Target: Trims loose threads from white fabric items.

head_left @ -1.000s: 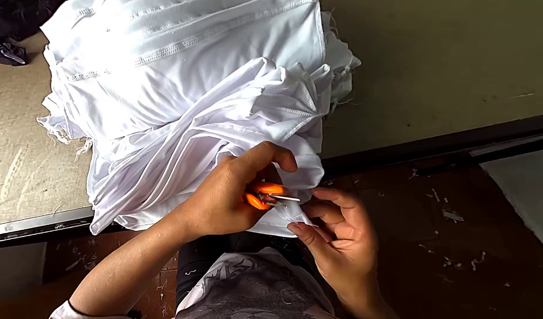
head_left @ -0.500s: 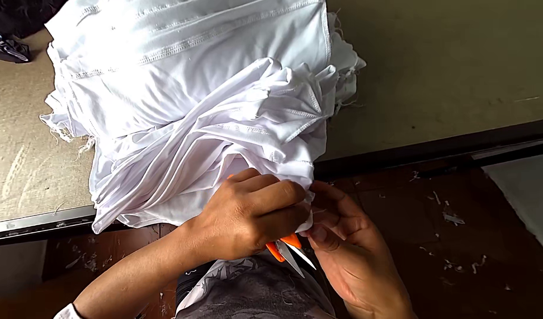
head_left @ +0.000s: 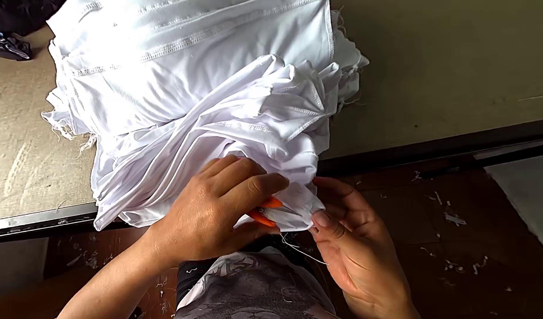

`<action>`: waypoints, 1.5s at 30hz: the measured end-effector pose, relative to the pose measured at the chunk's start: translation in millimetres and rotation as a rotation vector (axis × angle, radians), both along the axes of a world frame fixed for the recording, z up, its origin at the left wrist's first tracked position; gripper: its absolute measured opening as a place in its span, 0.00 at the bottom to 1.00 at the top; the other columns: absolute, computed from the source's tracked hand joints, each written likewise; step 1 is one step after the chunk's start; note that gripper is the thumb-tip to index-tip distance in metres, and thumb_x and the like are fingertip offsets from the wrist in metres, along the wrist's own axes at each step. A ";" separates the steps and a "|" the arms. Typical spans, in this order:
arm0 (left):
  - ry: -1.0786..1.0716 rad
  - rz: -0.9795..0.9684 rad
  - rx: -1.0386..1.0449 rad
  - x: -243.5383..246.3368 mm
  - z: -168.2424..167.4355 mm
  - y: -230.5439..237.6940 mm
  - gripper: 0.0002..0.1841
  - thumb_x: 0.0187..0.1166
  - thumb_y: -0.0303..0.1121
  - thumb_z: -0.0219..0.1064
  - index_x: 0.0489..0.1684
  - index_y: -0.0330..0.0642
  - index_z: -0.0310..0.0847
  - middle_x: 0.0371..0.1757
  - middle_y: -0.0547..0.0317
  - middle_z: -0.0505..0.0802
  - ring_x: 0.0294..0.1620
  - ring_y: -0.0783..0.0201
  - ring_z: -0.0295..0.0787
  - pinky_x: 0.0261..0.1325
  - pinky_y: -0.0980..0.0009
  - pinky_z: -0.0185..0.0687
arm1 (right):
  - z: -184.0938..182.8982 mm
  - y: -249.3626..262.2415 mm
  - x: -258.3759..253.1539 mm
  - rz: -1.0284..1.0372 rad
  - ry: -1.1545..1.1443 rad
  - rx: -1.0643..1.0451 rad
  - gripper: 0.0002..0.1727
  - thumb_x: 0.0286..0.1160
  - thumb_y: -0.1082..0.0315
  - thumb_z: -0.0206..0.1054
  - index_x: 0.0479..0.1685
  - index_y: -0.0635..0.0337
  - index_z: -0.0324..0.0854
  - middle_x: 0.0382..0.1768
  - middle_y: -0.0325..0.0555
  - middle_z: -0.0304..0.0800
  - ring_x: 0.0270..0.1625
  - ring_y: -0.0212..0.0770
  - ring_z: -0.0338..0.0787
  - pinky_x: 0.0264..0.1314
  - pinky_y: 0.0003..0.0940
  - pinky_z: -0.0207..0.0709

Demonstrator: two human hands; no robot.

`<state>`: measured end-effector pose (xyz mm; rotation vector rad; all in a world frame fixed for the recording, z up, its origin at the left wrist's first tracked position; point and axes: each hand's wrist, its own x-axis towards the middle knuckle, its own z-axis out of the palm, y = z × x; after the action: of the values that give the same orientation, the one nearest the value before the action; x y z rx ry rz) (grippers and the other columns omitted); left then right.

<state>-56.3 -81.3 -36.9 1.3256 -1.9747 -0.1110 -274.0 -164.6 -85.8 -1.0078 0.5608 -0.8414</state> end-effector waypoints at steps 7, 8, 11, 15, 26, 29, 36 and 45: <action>-0.296 0.173 -0.225 -1.8 -10.3 -3.4 0.10 0.83 0.32 0.66 0.52 0.42 0.92 0.41 0.56 0.94 0.47 0.58 0.85 0.55 0.60 0.69 | -0.2 -0.7 0.7 0.001 -0.013 0.001 0.23 0.69 0.67 0.78 0.65 0.51 0.83 0.44 0.42 0.95 0.46 0.31 0.95 0.53 0.28 0.90; -0.314 0.170 -0.230 -2.9 -9.3 -5.2 0.10 0.83 0.32 0.66 0.51 0.43 0.93 0.40 0.56 0.94 0.46 0.58 0.85 0.54 0.59 0.69 | 0.1 -0.7 1.0 0.000 -0.010 -0.003 0.22 0.69 0.67 0.78 0.65 0.50 0.83 0.43 0.42 0.95 0.45 0.31 0.95 0.53 0.28 0.90; -0.362 0.159 -0.218 -5.0 -5.6 -10.2 0.10 0.82 0.30 0.66 0.51 0.43 0.93 0.39 0.56 0.94 0.45 0.57 0.85 0.54 0.58 0.70 | 1.7 -1.6 1.2 0.001 0.007 -0.036 0.22 0.70 0.67 0.77 0.64 0.50 0.84 0.42 0.41 0.95 0.44 0.30 0.95 0.52 0.27 0.90; -0.406 0.119 -0.203 -4.9 -0.6 -15.4 0.10 0.82 0.27 0.65 0.48 0.42 0.94 0.36 0.57 0.93 0.43 0.57 0.84 0.52 0.59 0.68 | 2.9 -2.4 1.3 -0.006 0.030 -0.064 0.21 0.71 0.68 0.76 0.65 0.50 0.84 0.41 0.41 0.94 0.42 0.30 0.94 0.51 0.26 0.90; -0.409 0.058 -0.187 -3.4 -0.1 -20.4 0.09 0.82 0.28 0.64 0.46 0.43 0.94 0.35 0.58 0.93 0.43 0.58 0.84 0.53 0.59 0.68 | 4.0 -4.4 2.6 -0.003 0.065 -0.087 0.22 0.70 0.67 0.76 0.65 0.50 0.83 0.40 0.39 0.94 0.41 0.28 0.94 0.50 0.23 0.89; -0.313 0.023 -0.161 0.3 -4.0 -20.3 0.09 0.83 0.30 0.65 0.47 0.44 0.94 0.38 0.59 0.95 0.47 0.59 0.87 0.55 0.60 0.70 | 3.4 -4.6 2.5 -0.005 0.062 -0.096 0.22 0.71 0.67 0.76 0.65 0.51 0.82 0.39 0.40 0.94 0.42 0.29 0.94 0.51 0.24 0.89; -0.242 0.015 -0.156 1.2 -7.8 -20.9 0.13 0.79 0.34 0.65 0.54 0.40 0.92 0.39 0.56 0.93 0.46 0.59 0.84 0.53 0.60 0.69 | 2.1 -4.8 1.4 -0.014 0.054 -0.090 0.22 0.71 0.68 0.75 0.65 0.50 0.82 0.39 0.39 0.94 0.40 0.29 0.94 0.50 0.24 0.89; -0.017 -0.106 -0.240 -22.9 -22.1 -23.2 0.07 0.77 0.30 0.69 0.34 0.42 0.93 0.38 0.56 0.92 0.40 0.63 0.83 0.48 0.65 0.71 | 2.6 -3.1 2.6 0.002 0.058 -0.141 0.23 0.73 0.70 0.74 0.68 0.50 0.81 0.39 0.38 0.96 0.42 0.28 0.95 0.50 0.22 0.89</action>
<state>-79.1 -104.5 -59.0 1.0715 -2.0021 0.0852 -271.4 -167.7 -83.3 -1.1639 0.5550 -0.8610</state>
